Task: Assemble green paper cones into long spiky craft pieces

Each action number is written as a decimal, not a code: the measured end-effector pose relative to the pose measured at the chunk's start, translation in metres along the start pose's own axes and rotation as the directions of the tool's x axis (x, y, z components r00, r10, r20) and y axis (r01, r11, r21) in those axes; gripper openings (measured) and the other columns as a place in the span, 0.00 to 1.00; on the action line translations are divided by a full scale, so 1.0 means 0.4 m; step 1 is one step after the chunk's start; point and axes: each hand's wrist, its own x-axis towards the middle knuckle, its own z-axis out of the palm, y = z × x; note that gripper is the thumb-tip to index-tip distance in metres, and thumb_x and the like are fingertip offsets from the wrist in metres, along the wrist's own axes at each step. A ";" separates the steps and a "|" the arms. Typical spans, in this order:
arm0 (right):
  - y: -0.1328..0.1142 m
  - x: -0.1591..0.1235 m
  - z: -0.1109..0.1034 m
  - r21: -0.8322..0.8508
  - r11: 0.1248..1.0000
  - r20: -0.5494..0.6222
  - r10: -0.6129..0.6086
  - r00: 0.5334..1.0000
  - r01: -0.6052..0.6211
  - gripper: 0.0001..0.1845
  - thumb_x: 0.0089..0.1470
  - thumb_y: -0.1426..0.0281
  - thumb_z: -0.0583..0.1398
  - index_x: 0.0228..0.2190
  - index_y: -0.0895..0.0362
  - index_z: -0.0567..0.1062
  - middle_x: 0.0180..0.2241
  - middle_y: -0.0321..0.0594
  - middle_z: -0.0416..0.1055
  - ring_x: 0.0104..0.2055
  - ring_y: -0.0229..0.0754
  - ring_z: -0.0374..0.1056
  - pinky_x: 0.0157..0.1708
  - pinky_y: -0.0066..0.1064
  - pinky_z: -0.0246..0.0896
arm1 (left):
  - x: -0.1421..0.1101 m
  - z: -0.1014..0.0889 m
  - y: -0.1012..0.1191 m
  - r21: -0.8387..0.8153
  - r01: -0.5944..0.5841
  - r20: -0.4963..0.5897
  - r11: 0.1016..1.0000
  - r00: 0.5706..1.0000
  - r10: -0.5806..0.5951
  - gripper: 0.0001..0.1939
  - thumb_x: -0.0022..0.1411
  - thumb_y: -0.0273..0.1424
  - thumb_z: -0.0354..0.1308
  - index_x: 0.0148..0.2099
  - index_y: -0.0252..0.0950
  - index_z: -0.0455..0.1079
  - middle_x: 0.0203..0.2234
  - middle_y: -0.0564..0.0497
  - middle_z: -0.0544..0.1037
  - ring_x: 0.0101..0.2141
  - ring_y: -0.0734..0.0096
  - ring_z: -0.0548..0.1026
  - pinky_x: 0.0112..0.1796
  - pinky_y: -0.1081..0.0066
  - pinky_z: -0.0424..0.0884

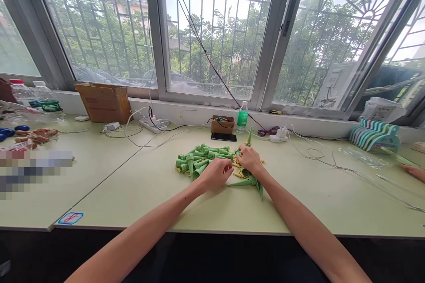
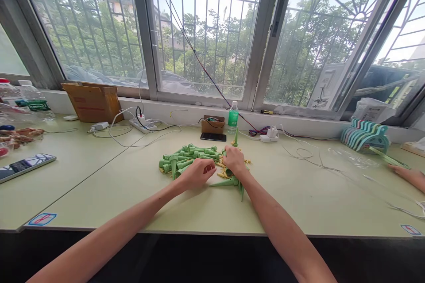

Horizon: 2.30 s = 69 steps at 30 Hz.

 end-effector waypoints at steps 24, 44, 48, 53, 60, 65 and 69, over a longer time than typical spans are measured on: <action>0.002 0.006 0.010 0.007 1.000 -0.006 0.007 1.000 -0.007 0.12 0.51 0.71 0.58 0.40 0.56 0.72 0.38 0.44 0.75 0.39 0.45 0.70 0.31 0.29 0.53 | -0.004 0.000 -0.002 0.029 -0.017 0.024 0.999 1.000 0.017 0.14 0.63 0.34 0.48 0.29 0.35 0.68 0.22 0.52 0.74 0.23 0.73 0.66 0.26 0.72 0.58; -0.011 0.000 -0.002 0.019 1.000 0.001 0.024 1.000 -0.024 0.12 0.51 0.72 0.59 0.40 0.56 0.73 0.37 0.44 0.76 0.39 0.43 0.71 0.31 0.28 0.54 | 0.003 -0.022 -0.023 0.451 0.127 -0.081 0.883 0.992 -0.101 0.04 0.60 0.27 0.51 0.32 0.36 0.65 0.31 0.45 0.73 0.34 0.61 0.73 0.33 0.68 0.64; -0.011 -0.001 -0.001 0.018 1.000 -0.012 0.020 1.000 -0.020 0.11 0.53 0.70 0.58 0.40 0.57 0.73 0.38 0.45 0.75 0.38 0.44 0.71 0.32 0.28 0.55 | -0.001 -0.020 -0.019 0.482 0.131 0.018 0.866 0.987 -0.160 0.02 0.59 0.26 0.52 0.34 0.36 0.65 0.32 0.45 0.74 0.35 0.60 0.74 0.33 0.67 0.64; -0.011 -0.002 0.001 0.016 1.000 -0.050 0.022 0.999 -0.021 0.08 0.57 0.68 0.56 0.37 0.57 0.73 0.35 0.45 0.75 0.37 0.44 0.71 0.31 0.28 0.53 | -0.004 -0.015 -0.011 0.475 0.148 0.032 0.867 0.982 -0.185 0.04 0.59 0.27 0.53 0.38 0.36 0.66 0.35 0.44 0.74 0.38 0.58 0.74 0.34 0.66 0.65; -0.017 -0.007 -0.010 0.002 1.000 -0.111 0.022 0.994 -0.022 0.10 0.60 0.69 0.54 0.32 0.57 0.74 0.31 0.43 0.75 0.34 0.42 0.71 0.29 0.28 0.50 | 0.000 -0.012 -0.014 0.503 0.200 -0.015 0.841 0.975 -0.223 0.06 0.61 0.29 0.52 0.41 0.34 0.65 0.41 0.41 0.72 0.37 0.58 0.75 0.34 0.66 0.66; -0.026 -0.012 -0.017 0.023 0.999 -0.163 -0.038 0.986 0.042 0.13 0.61 0.68 0.52 0.30 0.57 0.74 0.29 0.41 0.74 0.32 0.40 0.69 0.28 0.28 0.48 | 0.001 -0.007 -0.024 0.517 0.194 0.006 0.834 0.973 -0.230 0.05 0.62 0.29 0.51 0.39 0.34 0.66 0.39 0.41 0.73 0.38 0.56 0.75 0.35 0.64 0.67; -0.035 -0.017 -0.017 0.055 0.987 -0.181 -0.136 0.974 0.148 0.14 0.62 0.68 0.52 0.30 0.57 0.74 0.30 0.41 0.74 0.32 0.39 0.68 0.29 0.27 0.49 | 0.002 -0.006 -0.029 0.532 0.197 0.010 0.823 0.971 -0.238 0.05 0.60 0.27 0.50 0.39 0.34 0.66 0.37 0.41 0.73 0.37 0.56 0.75 0.36 0.64 0.66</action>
